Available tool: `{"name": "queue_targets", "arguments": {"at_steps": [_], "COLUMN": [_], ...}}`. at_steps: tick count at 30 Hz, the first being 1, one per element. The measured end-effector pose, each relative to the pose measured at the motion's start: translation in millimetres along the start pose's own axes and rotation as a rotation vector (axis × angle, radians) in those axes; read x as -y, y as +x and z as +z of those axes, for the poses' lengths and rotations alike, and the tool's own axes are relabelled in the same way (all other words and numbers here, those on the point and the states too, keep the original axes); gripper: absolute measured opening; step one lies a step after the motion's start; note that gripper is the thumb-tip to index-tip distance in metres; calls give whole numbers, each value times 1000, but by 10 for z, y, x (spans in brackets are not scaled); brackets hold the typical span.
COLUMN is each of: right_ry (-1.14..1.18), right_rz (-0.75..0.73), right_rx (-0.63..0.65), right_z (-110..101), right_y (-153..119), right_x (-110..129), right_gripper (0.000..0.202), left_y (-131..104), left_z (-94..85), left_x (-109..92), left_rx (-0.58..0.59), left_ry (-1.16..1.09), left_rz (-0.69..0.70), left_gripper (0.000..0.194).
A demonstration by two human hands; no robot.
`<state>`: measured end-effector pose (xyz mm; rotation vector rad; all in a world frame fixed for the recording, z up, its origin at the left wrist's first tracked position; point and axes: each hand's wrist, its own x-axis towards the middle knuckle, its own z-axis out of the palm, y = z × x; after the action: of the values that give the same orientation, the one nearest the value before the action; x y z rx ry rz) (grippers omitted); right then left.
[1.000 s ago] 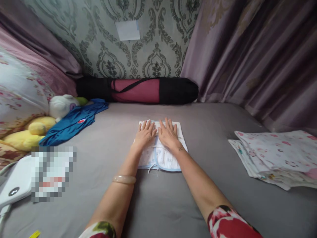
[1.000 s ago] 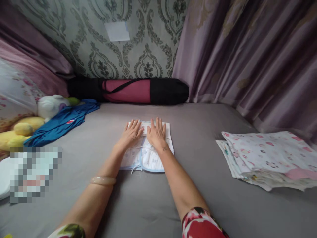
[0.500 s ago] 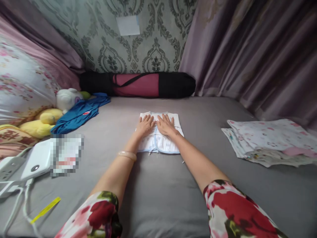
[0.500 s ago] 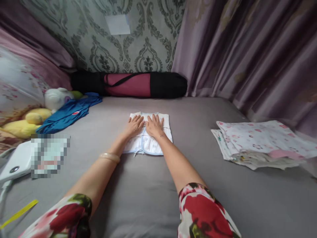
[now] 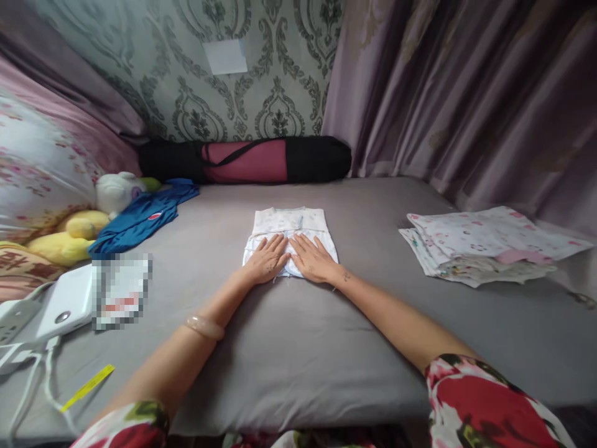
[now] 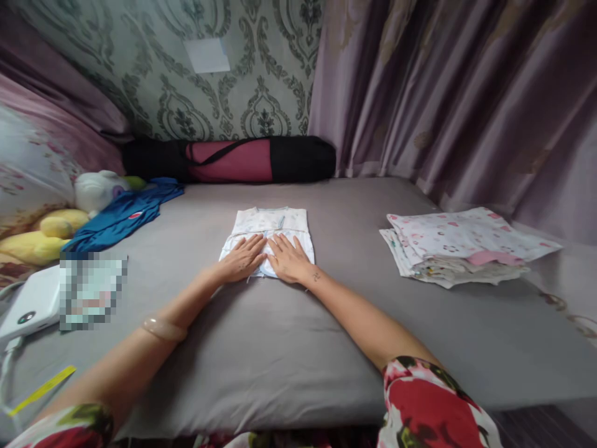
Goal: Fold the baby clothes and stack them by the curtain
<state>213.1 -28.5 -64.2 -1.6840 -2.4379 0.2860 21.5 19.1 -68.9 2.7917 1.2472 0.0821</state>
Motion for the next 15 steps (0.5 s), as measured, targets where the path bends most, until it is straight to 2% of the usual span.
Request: {"name": "queue_targets", "arguments": {"at_steps": [2,5,8,10,13,15], "right_ry": [1,13,39,30,-22,-43], "right_rz": [12,17,26,37,52,55], "right_rx": [14,56,103,89,39,28], "right_z": [-1,-114,-270,-324,-272,-176], "right_y": [-4,-5,-87,-190,-341,-395], "right_x": [52,108,118,75,-57,-149], "right_gripper": [59,60,60,60,61,61], "left_y": [-12,9,-22,-97,-246,-320], "left_z": [14,11,27,50,61,43], "left_x": [-51,-60,0,66,153,177], "left_rx": [15,33,29,-9,-50,-24], "left_ry": [-6,-4,-1,13,22,1], "left_rz": [-21,-29,-26,-43,-98,-137], "left_gripper": [61,61,62,65,67,68]}}
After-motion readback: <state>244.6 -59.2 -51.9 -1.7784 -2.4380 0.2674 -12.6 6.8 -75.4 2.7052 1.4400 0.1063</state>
